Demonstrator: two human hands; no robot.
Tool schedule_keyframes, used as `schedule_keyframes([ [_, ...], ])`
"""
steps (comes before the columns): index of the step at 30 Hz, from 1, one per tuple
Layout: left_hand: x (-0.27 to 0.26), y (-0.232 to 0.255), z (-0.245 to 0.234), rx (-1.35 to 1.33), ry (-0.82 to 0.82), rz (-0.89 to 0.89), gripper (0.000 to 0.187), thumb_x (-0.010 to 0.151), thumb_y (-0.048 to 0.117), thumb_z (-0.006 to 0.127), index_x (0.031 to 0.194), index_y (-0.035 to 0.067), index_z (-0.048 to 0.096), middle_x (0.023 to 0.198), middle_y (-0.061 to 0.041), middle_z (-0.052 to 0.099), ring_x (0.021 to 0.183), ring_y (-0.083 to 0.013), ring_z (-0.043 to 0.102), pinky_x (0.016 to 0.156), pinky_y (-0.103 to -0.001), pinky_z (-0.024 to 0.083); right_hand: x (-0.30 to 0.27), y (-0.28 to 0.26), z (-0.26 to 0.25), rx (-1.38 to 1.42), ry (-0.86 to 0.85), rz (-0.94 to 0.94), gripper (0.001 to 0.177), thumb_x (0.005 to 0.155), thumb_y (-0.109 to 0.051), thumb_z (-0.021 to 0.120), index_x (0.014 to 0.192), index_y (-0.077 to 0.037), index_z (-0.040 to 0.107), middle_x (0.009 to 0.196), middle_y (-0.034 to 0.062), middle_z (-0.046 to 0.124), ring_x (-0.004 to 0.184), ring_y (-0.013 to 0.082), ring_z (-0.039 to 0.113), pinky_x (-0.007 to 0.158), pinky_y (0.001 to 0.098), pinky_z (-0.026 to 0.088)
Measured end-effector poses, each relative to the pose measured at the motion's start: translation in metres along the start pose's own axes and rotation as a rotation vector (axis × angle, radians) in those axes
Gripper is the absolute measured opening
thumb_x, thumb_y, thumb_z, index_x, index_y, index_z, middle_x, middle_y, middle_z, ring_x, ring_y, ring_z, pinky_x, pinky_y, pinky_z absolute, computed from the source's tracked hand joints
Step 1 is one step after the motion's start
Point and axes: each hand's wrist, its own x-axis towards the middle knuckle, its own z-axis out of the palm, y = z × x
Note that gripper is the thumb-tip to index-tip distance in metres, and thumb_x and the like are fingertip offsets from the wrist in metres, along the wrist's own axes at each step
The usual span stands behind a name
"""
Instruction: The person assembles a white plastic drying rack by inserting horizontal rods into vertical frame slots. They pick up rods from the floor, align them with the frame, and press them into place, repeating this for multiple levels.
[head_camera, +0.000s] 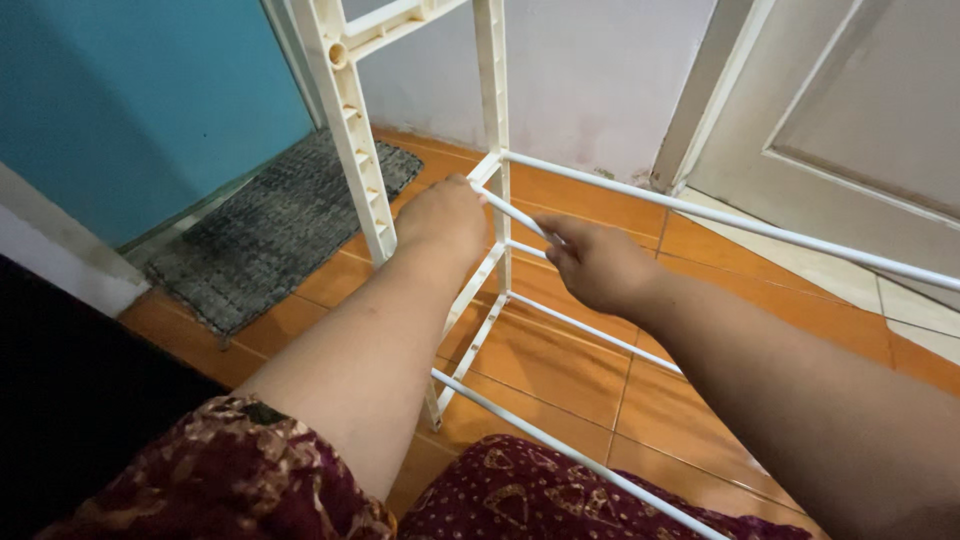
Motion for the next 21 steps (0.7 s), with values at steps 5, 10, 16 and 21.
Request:
schedule_keyframes([
  [5, -0.005, 0.005, -0.010, -0.012, -0.051, -0.023, 0.035, 0.105, 0.034, 0.049, 0.119, 0.006, 0.064, 0.118, -0.017, 0.071, 0.113, -0.0338, 0.067, 0.093, -0.049, 0.052, -0.027, 0.013, -0.011, -0.024, -0.007, 0.222, 0.038, 0.101, -0.030, 0.054, 0.139, -0.027, 0.060, 0.116, 0.0131, 0.074, 0.108, 0.0295, 0.070, 0.095, 0.0414, 0.054],
  [10, -0.004, 0.007, -0.008, 0.006, -0.065, -0.039, 0.036, 0.107, 0.036, 0.046, 0.121, 0.006, 0.063, 0.117, -0.017, 0.071, 0.112, -0.0343, 0.067, 0.092, -0.050, 0.052, -0.034, 0.002, -0.019, -0.111, 0.042, 0.203, 0.037, 0.102, -0.035, 0.052, 0.136, -0.025, 0.063, 0.117, 0.0127, 0.074, 0.110, 0.0310, 0.070, 0.096, 0.0426, 0.054],
  [16, 0.003, 0.002, -0.006, 0.015, -0.081, -0.047, 0.035, 0.106, 0.034, 0.045, 0.122, 0.007, 0.061, 0.120, -0.016, 0.069, 0.115, -0.0339, 0.065, 0.093, -0.050, 0.052, -0.019, -0.005, -0.038, -0.304, -0.022, 0.246, 0.039, 0.103, -0.040, 0.047, 0.135, -0.026, 0.063, 0.122, 0.0108, 0.072, 0.115, 0.0352, 0.066, 0.100, 0.0463, 0.051],
  [21, 0.002, 0.001, -0.005, 0.007, -0.054, -0.039, 0.033, 0.106, 0.033, 0.045, 0.121, 0.009, 0.062, 0.121, -0.016, 0.068, 0.116, -0.0336, 0.065, 0.094, -0.051, 0.051, -0.006, 0.003, -0.035, -0.121, -0.088, 0.205, 0.037, 0.103, -0.034, 0.047, 0.128, -0.018, 0.068, 0.121, 0.0140, 0.071, 0.116, 0.0340, 0.064, 0.100, 0.0452, 0.050],
])
